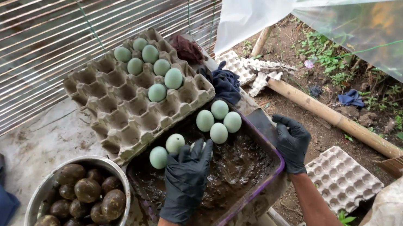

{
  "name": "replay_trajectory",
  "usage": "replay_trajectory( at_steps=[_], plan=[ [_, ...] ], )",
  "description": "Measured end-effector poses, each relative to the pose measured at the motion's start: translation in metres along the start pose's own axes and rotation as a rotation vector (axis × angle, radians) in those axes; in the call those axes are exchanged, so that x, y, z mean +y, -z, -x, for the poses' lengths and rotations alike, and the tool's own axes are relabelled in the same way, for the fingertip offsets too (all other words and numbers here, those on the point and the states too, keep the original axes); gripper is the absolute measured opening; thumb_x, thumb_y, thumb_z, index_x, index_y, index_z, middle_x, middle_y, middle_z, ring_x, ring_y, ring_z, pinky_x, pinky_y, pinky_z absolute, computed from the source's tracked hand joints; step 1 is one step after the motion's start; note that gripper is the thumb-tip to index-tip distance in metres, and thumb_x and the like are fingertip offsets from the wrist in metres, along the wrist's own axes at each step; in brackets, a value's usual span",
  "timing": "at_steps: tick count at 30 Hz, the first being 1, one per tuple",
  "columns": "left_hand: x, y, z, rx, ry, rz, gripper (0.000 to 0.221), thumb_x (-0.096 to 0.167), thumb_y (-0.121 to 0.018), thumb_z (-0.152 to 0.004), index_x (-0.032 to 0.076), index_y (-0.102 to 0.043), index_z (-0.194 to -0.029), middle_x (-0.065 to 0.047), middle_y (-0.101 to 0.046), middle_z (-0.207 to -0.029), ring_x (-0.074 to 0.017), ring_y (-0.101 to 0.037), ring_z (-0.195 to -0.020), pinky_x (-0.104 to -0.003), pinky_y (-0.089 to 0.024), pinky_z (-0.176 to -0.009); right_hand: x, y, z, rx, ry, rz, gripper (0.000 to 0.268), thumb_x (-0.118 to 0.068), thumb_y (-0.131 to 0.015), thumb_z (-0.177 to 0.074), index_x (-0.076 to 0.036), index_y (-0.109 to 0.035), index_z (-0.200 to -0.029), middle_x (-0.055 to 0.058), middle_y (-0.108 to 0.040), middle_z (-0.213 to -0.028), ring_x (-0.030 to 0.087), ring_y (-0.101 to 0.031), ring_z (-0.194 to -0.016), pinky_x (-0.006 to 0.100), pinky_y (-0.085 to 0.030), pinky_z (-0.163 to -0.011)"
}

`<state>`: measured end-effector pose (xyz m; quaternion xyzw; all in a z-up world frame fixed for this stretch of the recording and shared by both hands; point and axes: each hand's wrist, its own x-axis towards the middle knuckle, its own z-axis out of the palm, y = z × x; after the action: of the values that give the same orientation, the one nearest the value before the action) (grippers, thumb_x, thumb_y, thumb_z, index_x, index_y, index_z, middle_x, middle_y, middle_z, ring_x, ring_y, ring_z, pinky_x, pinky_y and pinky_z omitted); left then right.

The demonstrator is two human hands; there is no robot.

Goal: A person is coating duck eggs with a mud mixture, likely for the process of making salted eggs.

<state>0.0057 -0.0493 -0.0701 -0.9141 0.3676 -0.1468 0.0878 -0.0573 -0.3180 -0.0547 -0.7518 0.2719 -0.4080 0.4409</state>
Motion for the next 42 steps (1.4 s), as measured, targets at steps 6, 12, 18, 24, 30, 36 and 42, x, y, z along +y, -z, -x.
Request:
replay_trajectory(
  at_steps=[6, 12, 18, 24, 30, 36, 42],
  plan=[
    [-0.002, -0.017, 0.011, 0.146, 0.033, 0.249, 0.066, 0.019, -0.055, -0.095, 0.033, -0.041, -0.157, 0.005, -0.066, -0.121, -0.0227, -0.06, -0.119, -0.045, -0.038, -0.094, 0.001, -0.003, 0.0, 0.011, -0.02, -0.016, 0.024, 0.0, -0.063, -0.087, -0.011, -0.082, -0.098, 0.013, -0.076, -0.09, 0.016, -0.068, -0.087, 0.034, -0.052, -0.083],
    [0.0, -0.015, 0.009, 0.073, 0.059, 0.226, 0.062, 0.041, -0.046, -0.102, 0.044, -0.028, -0.161, 0.006, -0.054, -0.128, -0.0196, -0.051, -0.125, -0.049, -0.035, -0.091, 0.002, -0.003, -0.001, 0.016, -0.004, -0.035, 0.024, 0.001, -0.063, -0.087, -0.009, -0.082, -0.098, 0.014, -0.076, -0.091, 0.019, -0.069, -0.089, 0.035, -0.052, -0.084],
    [-0.012, 0.035, 0.01, 0.349, 0.015, 0.074, 0.051, -0.002, -0.055, -0.096, 0.009, -0.055, -0.146, 0.0, -0.051, -0.07, -0.024, -0.053, -0.074, -0.042, -0.05, -0.069, 0.01, 0.002, -0.005, -0.021, 0.045, -0.057, 0.023, 0.0, -0.059, -0.091, -0.004, -0.077, -0.104, 0.012, -0.078, -0.1, 0.022, -0.075, -0.093, 0.036, -0.063, -0.086],
    [-0.018, 0.041, 0.011, 0.307, -0.052, 0.185, 0.044, 0.021, -0.067, -0.095, 0.017, -0.062, -0.139, -0.003, -0.058, -0.081, -0.0285, -0.055, -0.075, -0.043, -0.042, -0.059, 0.016, 0.001, -0.006, -0.025, 0.099, -0.075, 0.024, 0.003, -0.059, -0.089, -0.003, -0.077, -0.103, 0.011, -0.078, -0.1, 0.022, -0.075, -0.094, 0.035, -0.062, -0.087],
    [-0.019, 0.024, 0.023, 0.172, -0.05, 0.262, 0.066, 0.001, -0.059, -0.08, 0.02, -0.057, -0.143, -0.008, -0.065, -0.125, -0.0334, -0.061, -0.092, -0.047, -0.049, -0.072, 0.012, 0.002, -0.007, -0.024, 0.095, -0.067, 0.021, 0.003, -0.061, -0.09, -0.005, -0.078, -0.102, 0.01, -0.078, -0.1, 0.021, -0.074, -0.095, 0.035, -0.061, -0.087],
    [-0.023, 0.012, 0.024, 0.22, -0.126, 0.394, 0.047, 0.018, -0.069, -0.091, 0.017, -0.061, -0.137, -0.006, -0.063, -0.09, -0.0291, -0.054, -0.072, -0.045, -0.045, -0.056, 0.009, 0.003, -0.005, -0.017, 0.048, -0.031, 0.023, 0.0, -0.061, -0.089, -0.006, -0.079, -0.103, 0.009, -0.078, -0.1, 0.02, -0.074, -0.095, 0.034, -0.06, -0.088],
    [-0.027, 0.045, 0.018, 0.172, -0.062, 0.525, 0.047, 0.006, -0.066, -0.086, 0.021, -0.066, -0.131, -0.017, -0.065, -0.123, -0.0386, -0.062, -0.092, -0.049, -0.055, -0.061, 0.003, 0.002, -0.003, -0.024, -0.005, -0.061, 0.022, -0.001, -0.061, -0.091, -0.005, -0.078, -0.104, 0.011, -0.078, -0.101, 0.022, -0.074, -0.094, 0.035, -0.062, -0.086]
  ],
)
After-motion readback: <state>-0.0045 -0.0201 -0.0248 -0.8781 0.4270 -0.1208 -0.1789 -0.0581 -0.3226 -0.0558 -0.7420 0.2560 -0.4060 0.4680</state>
